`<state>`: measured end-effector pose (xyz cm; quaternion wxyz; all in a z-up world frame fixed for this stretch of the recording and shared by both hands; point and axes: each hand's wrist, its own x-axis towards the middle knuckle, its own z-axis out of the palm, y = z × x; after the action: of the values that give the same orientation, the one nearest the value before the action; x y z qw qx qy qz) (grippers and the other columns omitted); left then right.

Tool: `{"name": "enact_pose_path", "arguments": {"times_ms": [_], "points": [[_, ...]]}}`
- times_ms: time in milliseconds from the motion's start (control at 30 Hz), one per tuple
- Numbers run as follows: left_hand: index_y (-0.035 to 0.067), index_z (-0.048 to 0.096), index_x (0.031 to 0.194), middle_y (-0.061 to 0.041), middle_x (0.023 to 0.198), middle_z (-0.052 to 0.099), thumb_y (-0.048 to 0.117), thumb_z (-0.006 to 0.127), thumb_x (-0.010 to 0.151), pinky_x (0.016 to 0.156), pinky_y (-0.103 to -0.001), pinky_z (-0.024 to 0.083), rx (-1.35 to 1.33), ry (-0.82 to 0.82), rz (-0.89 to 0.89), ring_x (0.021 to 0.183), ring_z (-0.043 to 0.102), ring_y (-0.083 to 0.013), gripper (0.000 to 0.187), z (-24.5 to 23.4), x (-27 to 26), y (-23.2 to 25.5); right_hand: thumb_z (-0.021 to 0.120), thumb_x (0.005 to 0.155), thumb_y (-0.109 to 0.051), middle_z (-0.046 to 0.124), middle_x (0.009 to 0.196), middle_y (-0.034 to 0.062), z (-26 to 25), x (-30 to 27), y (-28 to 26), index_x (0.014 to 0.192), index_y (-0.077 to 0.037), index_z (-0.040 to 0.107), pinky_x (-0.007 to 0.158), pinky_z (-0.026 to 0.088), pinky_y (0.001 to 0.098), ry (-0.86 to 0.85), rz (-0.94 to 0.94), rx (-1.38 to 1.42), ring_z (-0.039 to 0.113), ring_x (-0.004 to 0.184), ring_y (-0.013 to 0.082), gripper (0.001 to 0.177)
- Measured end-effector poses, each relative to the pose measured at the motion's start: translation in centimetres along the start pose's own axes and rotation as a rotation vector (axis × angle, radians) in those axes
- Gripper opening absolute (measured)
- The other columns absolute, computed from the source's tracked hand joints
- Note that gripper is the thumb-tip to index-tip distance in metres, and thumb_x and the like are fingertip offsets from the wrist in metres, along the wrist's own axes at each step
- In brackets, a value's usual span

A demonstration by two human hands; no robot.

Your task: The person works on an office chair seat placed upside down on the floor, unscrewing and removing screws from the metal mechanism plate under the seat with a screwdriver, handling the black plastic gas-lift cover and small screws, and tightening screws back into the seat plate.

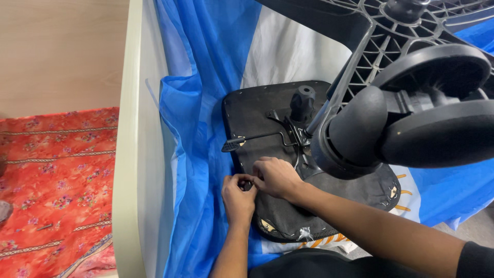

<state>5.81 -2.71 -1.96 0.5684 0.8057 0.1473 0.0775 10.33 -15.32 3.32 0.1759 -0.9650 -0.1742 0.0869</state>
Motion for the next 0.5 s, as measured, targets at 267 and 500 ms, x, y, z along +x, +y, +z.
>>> {"name": "enact_pose_path", "arguments": {"times_ms": [267, 500], "points": [[0.005, 0.078, 0.092, -0.012, 0.093, 0.066, 0.005, 0.076, 0.076, 0.079, -0.04, 0.055, 0.019, 0.013, 0.042, 0.085, 0.068, -0.0277, 0.016, 0.44, 0.03, -0.54, 0.071, 0.086, -0.031, 0.073, 0.091, 0.01, -0.23, 0.44, -0.08, 0.088, -0.009, 0.075, 0.073, 0.058, 0.0453, 0.037, -0.018, 0.007, 0.071, 0.083, 0.0323, 0.022], [0.007, 0.081, 0.095, -0.011, 0.097, 0.068, 0.012, 0.072, 0.081, 0.088, -0.044, 0.052, 0.145, 0.006, 0.093, 0.097, 0.065, -0.0315, 0.018, 0.0, -0.27, 0.12, 0.072, 0.083, -0.023, 0.073, 0.092, 0.0083, -0.53, -0.39, -0.02, 0.089, -0.008, 0.074, 0.073, 0.058, 0.0429, 0.047, -0.098, 0.065, 0.072, 0.084, 0.0299, 0.017]]}}
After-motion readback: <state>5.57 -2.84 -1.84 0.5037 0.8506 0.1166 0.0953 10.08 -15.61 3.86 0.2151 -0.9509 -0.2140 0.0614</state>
